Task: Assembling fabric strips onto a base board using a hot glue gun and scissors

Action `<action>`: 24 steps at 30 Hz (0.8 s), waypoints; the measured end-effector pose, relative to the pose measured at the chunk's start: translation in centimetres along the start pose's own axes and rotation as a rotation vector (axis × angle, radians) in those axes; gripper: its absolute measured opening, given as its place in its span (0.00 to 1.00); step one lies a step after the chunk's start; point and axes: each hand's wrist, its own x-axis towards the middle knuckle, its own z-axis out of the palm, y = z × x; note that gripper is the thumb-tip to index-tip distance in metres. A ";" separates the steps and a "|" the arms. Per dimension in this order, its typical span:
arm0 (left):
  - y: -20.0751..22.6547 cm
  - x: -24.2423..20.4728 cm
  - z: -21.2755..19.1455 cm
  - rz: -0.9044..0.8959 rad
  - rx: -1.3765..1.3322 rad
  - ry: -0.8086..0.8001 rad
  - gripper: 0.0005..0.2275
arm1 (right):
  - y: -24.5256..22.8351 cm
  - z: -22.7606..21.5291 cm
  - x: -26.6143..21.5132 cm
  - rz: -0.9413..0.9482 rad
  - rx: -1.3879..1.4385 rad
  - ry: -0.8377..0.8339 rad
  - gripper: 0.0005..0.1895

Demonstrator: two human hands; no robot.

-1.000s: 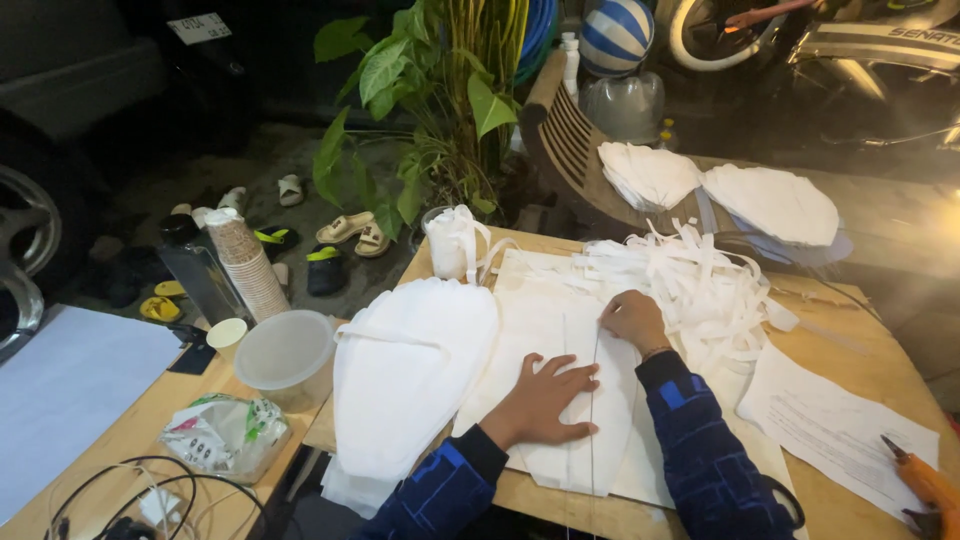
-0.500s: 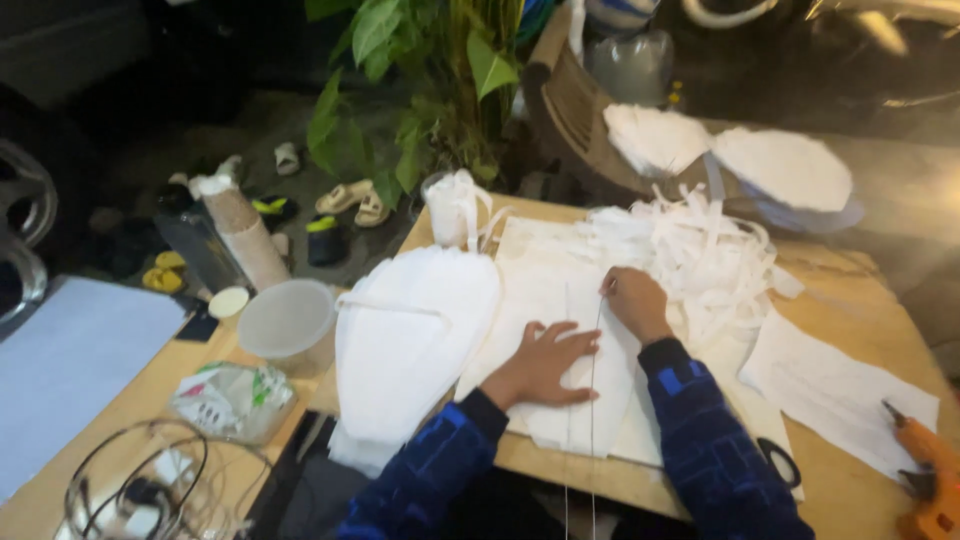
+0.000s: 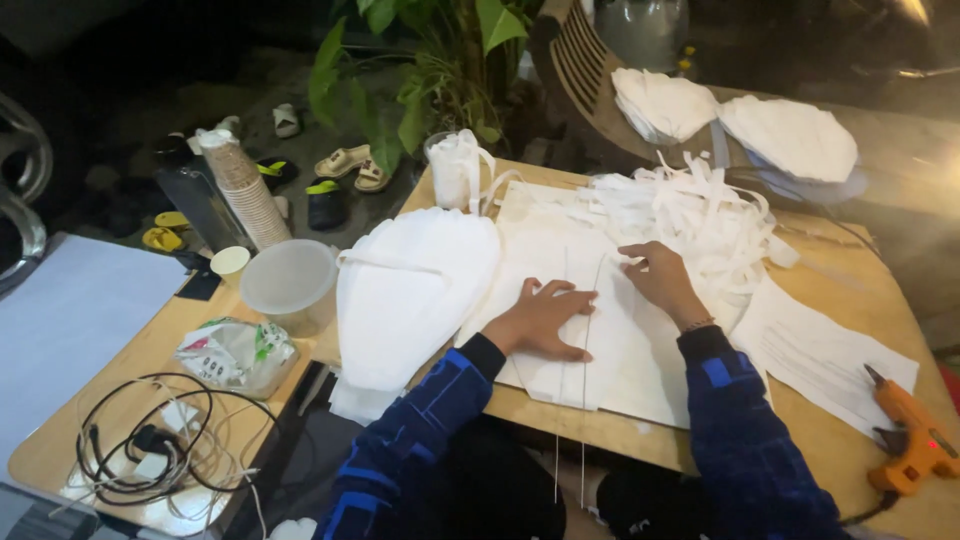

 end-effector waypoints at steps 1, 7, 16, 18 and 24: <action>-0.2 0.2 0.1 0.006 0.000 -0.006 0.46 | -0.4 -0.8 -1.1 0.007 0.001 0.003 0.21; 0.5 -0.6 -0.4 0.008 -0.020 0.011 0.46 | -2.9 -4.2 -6.7 -0.055 0.048 -0.040 0.18; 1.1 -1.4 -1.1 0.038 0.023 0.027 0.43 | 2.0 0.3 -1.6 -0.073 0.016 -0.044 0.17; 0.9 -1.3 -0.9 0.034 -0.024 0.034 0.45 | 3.2 2.6 0.7 -0.042 -0.048 -0.056 0.18; 0.2 -0.9 -0.3 0.055 0.013 0.030 0.46 | 1.6 4.7 2.6 -0.047 -0.343 -0.020 0.16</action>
